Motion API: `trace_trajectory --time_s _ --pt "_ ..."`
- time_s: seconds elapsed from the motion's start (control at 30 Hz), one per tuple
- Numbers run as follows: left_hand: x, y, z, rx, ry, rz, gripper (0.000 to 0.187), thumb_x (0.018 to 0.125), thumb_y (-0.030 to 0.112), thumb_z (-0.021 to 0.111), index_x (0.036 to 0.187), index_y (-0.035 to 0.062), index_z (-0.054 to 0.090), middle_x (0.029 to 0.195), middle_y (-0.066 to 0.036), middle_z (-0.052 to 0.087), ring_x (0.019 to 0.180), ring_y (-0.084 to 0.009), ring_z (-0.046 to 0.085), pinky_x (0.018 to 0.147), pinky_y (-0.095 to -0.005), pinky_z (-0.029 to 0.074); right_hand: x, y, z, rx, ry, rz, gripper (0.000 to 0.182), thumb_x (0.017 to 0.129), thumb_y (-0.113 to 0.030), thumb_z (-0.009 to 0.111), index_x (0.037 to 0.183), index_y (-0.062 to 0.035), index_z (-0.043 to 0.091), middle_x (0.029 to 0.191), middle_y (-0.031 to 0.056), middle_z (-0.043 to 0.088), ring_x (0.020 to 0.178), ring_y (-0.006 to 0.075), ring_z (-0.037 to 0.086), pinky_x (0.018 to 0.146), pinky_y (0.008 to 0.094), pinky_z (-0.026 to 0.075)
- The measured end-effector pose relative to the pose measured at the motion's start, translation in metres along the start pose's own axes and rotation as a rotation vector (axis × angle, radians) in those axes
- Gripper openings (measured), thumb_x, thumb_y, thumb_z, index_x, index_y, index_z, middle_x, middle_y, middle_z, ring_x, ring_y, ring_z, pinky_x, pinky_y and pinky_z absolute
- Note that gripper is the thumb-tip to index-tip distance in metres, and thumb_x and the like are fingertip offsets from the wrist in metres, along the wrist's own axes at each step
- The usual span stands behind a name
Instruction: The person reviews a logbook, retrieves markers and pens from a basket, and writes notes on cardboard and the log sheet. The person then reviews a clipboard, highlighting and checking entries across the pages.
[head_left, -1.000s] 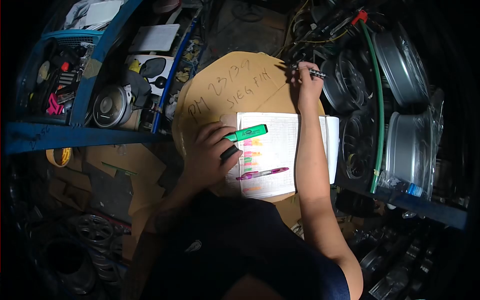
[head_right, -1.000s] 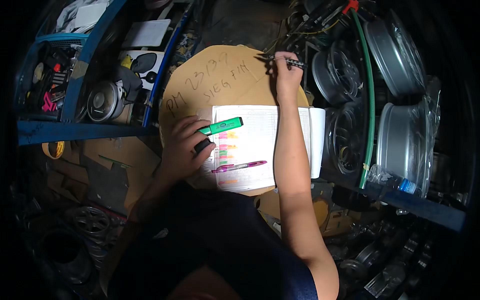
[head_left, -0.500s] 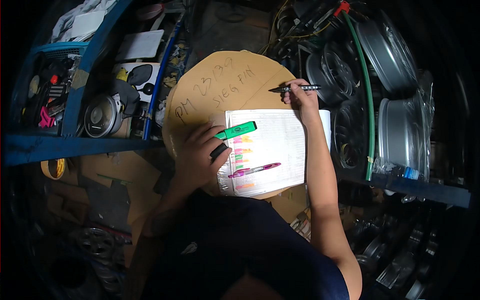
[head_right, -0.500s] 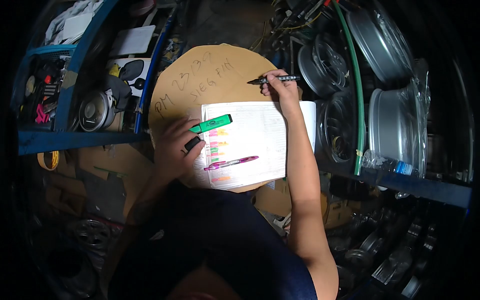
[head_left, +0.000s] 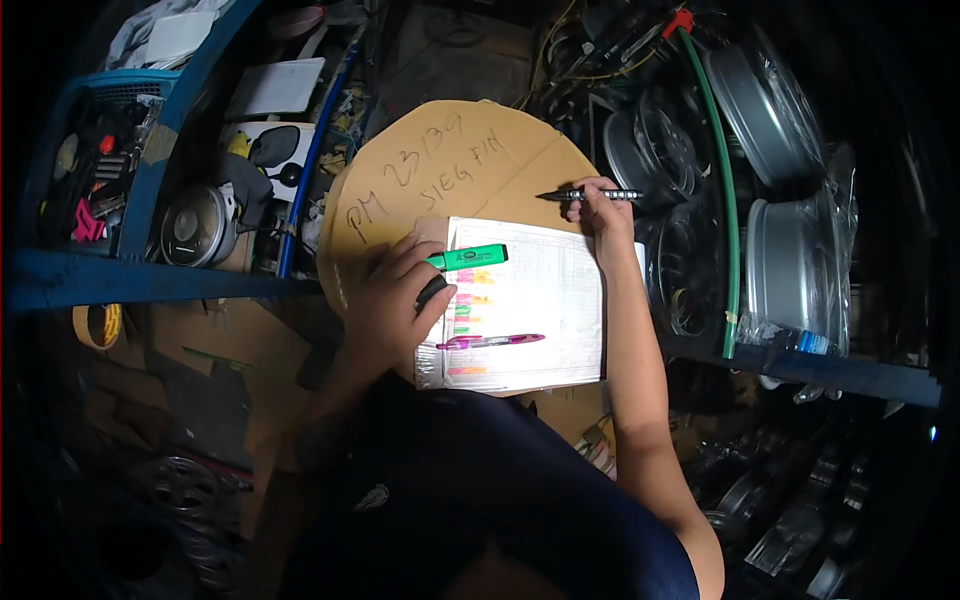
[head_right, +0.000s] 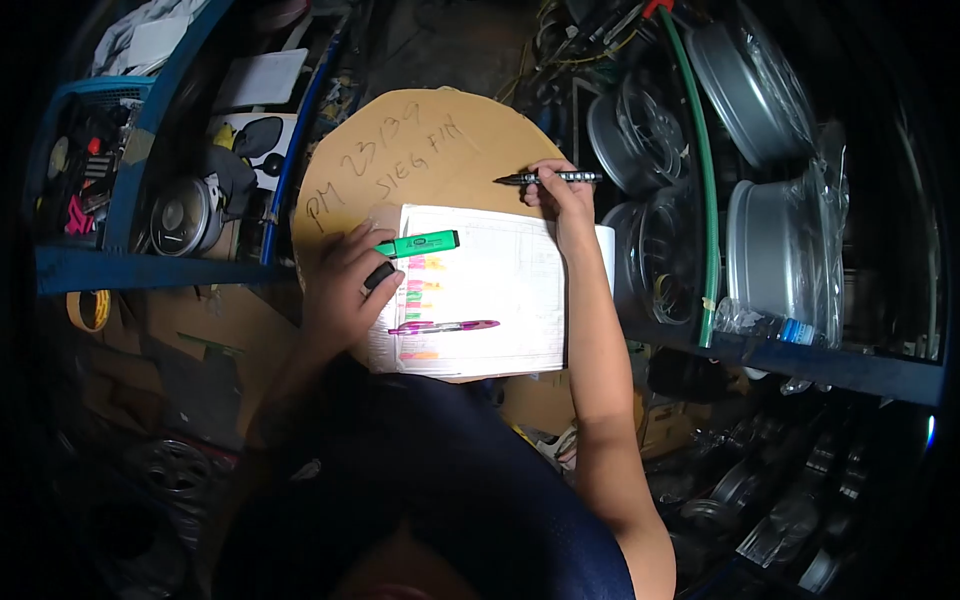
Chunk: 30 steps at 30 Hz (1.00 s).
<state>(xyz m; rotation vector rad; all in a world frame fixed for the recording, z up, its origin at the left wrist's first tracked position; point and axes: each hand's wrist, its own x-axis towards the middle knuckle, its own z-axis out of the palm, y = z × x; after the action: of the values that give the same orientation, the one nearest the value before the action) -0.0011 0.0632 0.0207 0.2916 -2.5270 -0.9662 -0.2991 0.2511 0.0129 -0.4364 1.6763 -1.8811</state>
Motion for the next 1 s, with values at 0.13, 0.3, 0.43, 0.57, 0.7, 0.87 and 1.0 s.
trace_trajectory --time_s 0.13,0.3,0.43,0.57,0.7,0.87,1.0 --pt "0.000 -0.002 -0.001 0.017 -0.020 0.003 0.025 0.093 0.021 0.072 0.109 0.0018 0.071 0.130 -0.012 0.068 0.133 -0.0394 0.057 0.114 -0.0479 0.037 -0.004 0.003 0.000 0.020 0.022 -0.012 0.014 0.101 -0.015 0.065 0.106 -0.0023 0.068 0.081 0.0059 0.068 0.071 0.0115 0.065 0.068 0.0240 0.053" --pt "0.000 -0.004 0.004 -0.006 0.034 0.013 0.024 0.091 0.025 0.074 0.100 0.0030 0.071 0.126 -0.010 0.070 0.129 -0.0348 0.059 0.112 -0.0499 0.037 0.003 -0.008 -0.004 0.037 0.000 0.082 0.014 0.099 -0.017 0.067 0.104 -0.0035 0.067 0.081 0.0059 0.066 0.072 0.0130 0.066 0.070 0.0249 0.056" --pt "0.001 -0.002 -0.001 0.005 -0.008 0.013 0.022 0.092 0.021 0.074 0.102 0.0015 0.071 0.129 -0.012 0.069 0.132 -0.0405 0.057 0.111 -0.0500 0.039 0.014 -0.020 0.002 -0.009 -0.055 0.115 0.014 0.098 -0.017 0.069 0.102 -0.0045 0.067 0.080 0.0040 0.063 0.074 0.0140 0.066 0.073 0.0268 0.059" --pt "0.002 -0.004 0.002 0.030 0.018 0.047 0.024 0.091 0.025 0.074 0.099 0.0031 0.071 0.125 -0.010 0.070 0.129 -0.0356 0.059 0.111 -0.0511 0.037 0.034 -0.011 0.004 -0.111 -0.116 0.003 0.012 0.097 -0.015 0.067 0.100 -0.0036 0.066 0.079 0.0029 0.062 0.072 0.0116 0.062 0.068 0.0262 0.055" --pt "0.000 -0.004 0.002 0.021 0.013 0.044 0.024 0.091 0.025 0.074 0.098 0.0029 0.071 0.125 -0.010 0.070 0.128 -0.0362 0.059 0.111 -0.0516 0.037 0.045 0.007 0.004 -0.016 -0.118 -0.074 0.008 0.097 -0.012 0.062 0.093 -0.0044 0.063 0.075 0.0002 0.058 0.062 0.0079 0.053 0.056 0.0239 0.041" --pt "0.001 -0.002 0.000 0.029 0.016 0.051 0.020 0.090 0.020 0.074 0.097 0.0010 0.070 0.126 -0.012 0.070 0.131 -0.0398 0.058 0.112 -0.0517 0.038 0.044 0.007 0.002 -0.121 -0.065 -0.149 0.007 0.097 -0.009 0.063 0.094 -0.0025 0.065 0.070 -0.0017 0.056 0.057 0.0054 0.048 0.053 0.0217 0.036" --pt "0.003 0.000 0.000 0.024 0.033 0.063 0.020 0.090 0.020 0.074 0.097 0.0014 0.070 0.125 -0.013 0.070 0.129 -0.0388 0.058 0.112 -0.0518 0.037 0.046 0.005 0.003 -0.253 -0.078 -0.150 0.006 0.096 -0.008 0.065 0.097 -0.0022 0.067 0.070 -0.0025 0.056 0.059 0.0037 0.048 0.053 0.0208 0.035"
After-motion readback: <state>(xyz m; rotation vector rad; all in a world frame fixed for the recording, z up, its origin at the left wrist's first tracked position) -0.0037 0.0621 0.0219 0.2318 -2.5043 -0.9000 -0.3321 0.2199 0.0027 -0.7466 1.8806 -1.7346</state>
